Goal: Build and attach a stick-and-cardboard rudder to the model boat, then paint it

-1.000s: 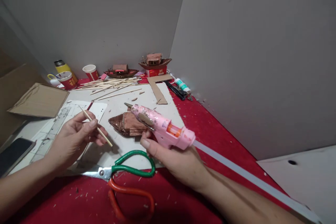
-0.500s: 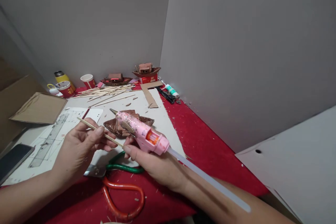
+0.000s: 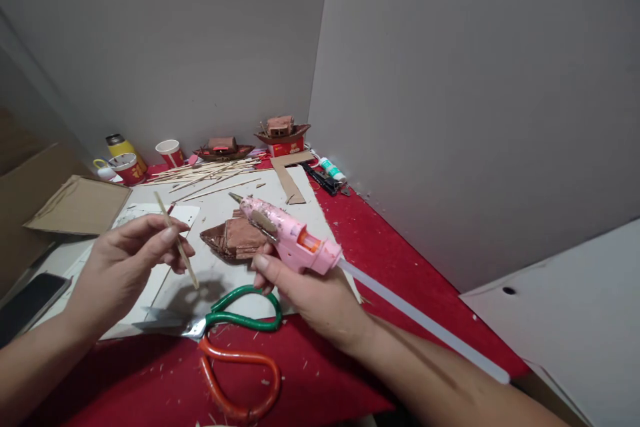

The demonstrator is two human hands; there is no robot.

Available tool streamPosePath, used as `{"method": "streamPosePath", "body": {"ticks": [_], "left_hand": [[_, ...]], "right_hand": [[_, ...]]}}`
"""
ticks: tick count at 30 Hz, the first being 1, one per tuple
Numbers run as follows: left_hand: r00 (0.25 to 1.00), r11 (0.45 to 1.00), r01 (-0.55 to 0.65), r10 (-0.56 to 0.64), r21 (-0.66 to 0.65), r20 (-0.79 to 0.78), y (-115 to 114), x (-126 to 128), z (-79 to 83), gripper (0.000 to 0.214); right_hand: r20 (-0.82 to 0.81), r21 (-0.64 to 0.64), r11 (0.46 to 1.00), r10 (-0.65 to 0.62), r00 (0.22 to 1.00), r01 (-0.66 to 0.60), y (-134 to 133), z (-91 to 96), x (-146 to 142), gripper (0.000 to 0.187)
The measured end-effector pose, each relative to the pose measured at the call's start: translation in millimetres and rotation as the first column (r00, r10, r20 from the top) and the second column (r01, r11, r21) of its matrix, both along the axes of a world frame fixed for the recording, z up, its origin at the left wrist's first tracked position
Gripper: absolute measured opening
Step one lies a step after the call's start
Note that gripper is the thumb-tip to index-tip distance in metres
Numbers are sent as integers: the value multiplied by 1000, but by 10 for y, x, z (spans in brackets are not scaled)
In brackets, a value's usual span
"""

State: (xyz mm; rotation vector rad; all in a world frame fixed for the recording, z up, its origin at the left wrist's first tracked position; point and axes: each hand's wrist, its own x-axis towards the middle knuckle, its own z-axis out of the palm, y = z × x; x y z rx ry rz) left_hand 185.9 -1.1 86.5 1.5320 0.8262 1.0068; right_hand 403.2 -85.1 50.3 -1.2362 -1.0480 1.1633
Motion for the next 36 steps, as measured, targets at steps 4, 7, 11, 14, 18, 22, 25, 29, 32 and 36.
{"method": "streamPosePath", "body": {"ticks": [4,7,11,14,18,22,25,29,32,36], "left_hand": [[989,994,-72,81,79,-121,193,-90,-118,14],[985,983,-105,124,152,-118,300,-75,-189,14],[986,970,-109,134,216,-104,359,-14,-214,10],[984,966,-125,150,227,-100,360,7,-213,10],[980,983,-108,131,150,-149,322,8,-224,15],[976,997,-67,61,-26,-211,230,4,-314,24],[969,993,-55,28,-104,-246,158,-10,-436,26],[961,997,-26,3,-78,-277,127,-22,-579,25],[961,996,-1,-24,-88,-277,138,-9,-615,27],[971,987,14,-52,-162,-232,153,26,-591,33]], "right_hand": [[-25,-29,998,-53,998,53,22,4,36,38],[48,-29,999,-36,998,37,43,-13,52,37],[170,-51,999,-2,985,11,58,-47,76,37],[219,-65,998,12,976,3,58,-54,88,39],[248,-80,997,17,969,3,50,-33,91,40],[254,-101,995,37,966,-11,45,-18,92,42],[268,-111,994,28,963,2,48,-26,96,42],[290,-106,994,39,956,-8,54,-46,98,42],[315,-115,993,33,948,4,56,-60,97,42],[329,-136,991,44,943,2,50,-69,97,44]]}}
